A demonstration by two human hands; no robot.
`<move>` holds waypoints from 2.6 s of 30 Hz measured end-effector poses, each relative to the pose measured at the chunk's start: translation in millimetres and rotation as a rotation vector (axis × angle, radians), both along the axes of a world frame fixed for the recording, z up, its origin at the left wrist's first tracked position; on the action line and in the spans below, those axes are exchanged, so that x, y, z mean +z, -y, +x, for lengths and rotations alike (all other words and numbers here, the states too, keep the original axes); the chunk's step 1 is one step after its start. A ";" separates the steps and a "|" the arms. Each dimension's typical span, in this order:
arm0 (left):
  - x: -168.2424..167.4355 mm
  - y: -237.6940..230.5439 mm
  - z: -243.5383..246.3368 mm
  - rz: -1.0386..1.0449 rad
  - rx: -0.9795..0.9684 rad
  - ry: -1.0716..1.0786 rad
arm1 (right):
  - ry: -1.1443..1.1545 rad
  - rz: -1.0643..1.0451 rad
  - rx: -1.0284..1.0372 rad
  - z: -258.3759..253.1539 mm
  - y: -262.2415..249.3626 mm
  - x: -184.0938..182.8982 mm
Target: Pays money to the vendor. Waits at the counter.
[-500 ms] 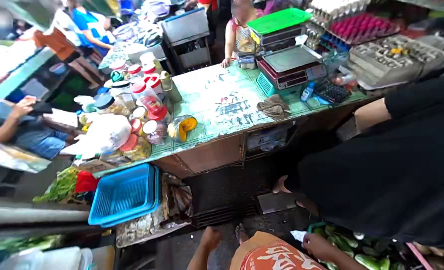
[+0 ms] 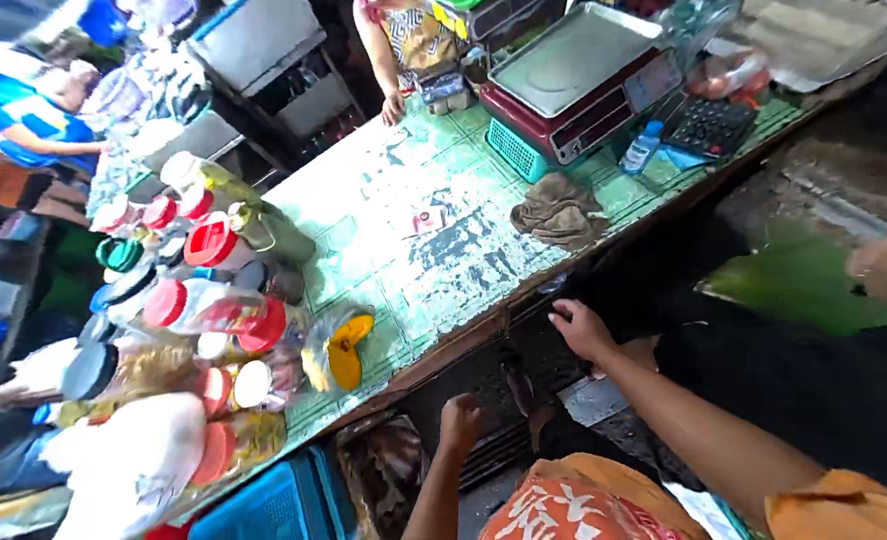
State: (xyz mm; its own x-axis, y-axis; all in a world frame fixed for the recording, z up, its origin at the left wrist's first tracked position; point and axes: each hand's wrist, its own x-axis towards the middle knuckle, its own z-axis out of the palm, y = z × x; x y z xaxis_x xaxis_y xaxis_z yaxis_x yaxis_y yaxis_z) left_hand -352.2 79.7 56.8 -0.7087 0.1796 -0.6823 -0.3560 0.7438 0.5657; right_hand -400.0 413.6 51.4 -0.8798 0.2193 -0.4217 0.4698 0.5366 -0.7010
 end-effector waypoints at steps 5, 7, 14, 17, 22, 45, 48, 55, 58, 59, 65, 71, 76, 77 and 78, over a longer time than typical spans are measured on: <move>17.2 -23.0 -156.4 0.009 0.065 -0.151 | -0.132 0.052 0.023 -159.8 2.0 7.2; 33.8 -37.7 -237.6 -0.005 0.063 -0.232 | -0.233 0.110 0.021 -217.7 2.6 -3.0; 1.0 -70.8 -452.1 -0.242 -0.068 -0.482 | -0.144 0.470 -0.182 -346.4 10.4 -48.8; -22.3 -80.2 -489.2 -0.325 -0.281 -0.510 | -0.001 0.539 -0.248 -372.6 16.9 -55.3; -26.7 -73.0 -495.2 -0.239 -0.332 -0.549 | 0.060 0.592 -0.213 -381.3 19.9 -55.6; -9.0 -79.4 -538.0 -0.316 -0.677 -0.294 | 0.091 0.665 -0.218 -378.8 21.0 -64.9; 1.0 -74.1 -524.9 -0.375 -0.580 -0.355 | 0.037 0.661 -0.249 -383.6 23.7 -64.3; -4.9 -60.9 -496.2 -0.412 -0.461 -0.359 | 0.085 0.684 -0.236 -387.1 22.8 -57.7; -9.9 -62.4 -493.9 -0.405 -0.444 -0.394 | 0.112 0.703 -0.227 -387.2 20.9 -60.1; -10.8 -63.5 -491.6 -0.405 -0.434 -0.393 | 0.120 0.704 -0.223 -387.1 20.8 -60.2; -0.4 -76.1 -484.0 -0.374 -0.285 -0.183 | 0.118 0.731 -0.223 -386.3 21.9 -63.9; -1.5 -58.7 -505.6 -0.109 -0.019 -0.206 | 0.121 0.743 -0.225 -384.9 22.3 -68.7; 41.1 -52.7 -547.8 -0.160 -0.019 -0.390 | 0.070 0.686 -0.221 -393.7 18.2 -52.1; 49.3 -52.9 -554.3 -0.140 -0.021 -0.399 | 0.083 0.652 -0.213 -396.9 17.5 -41.9; 52.0 -50.4 -553.6 -0.102 -0.027 -0.384 | 0.127 0.608 -0.198 -394.7 19.1 -34.2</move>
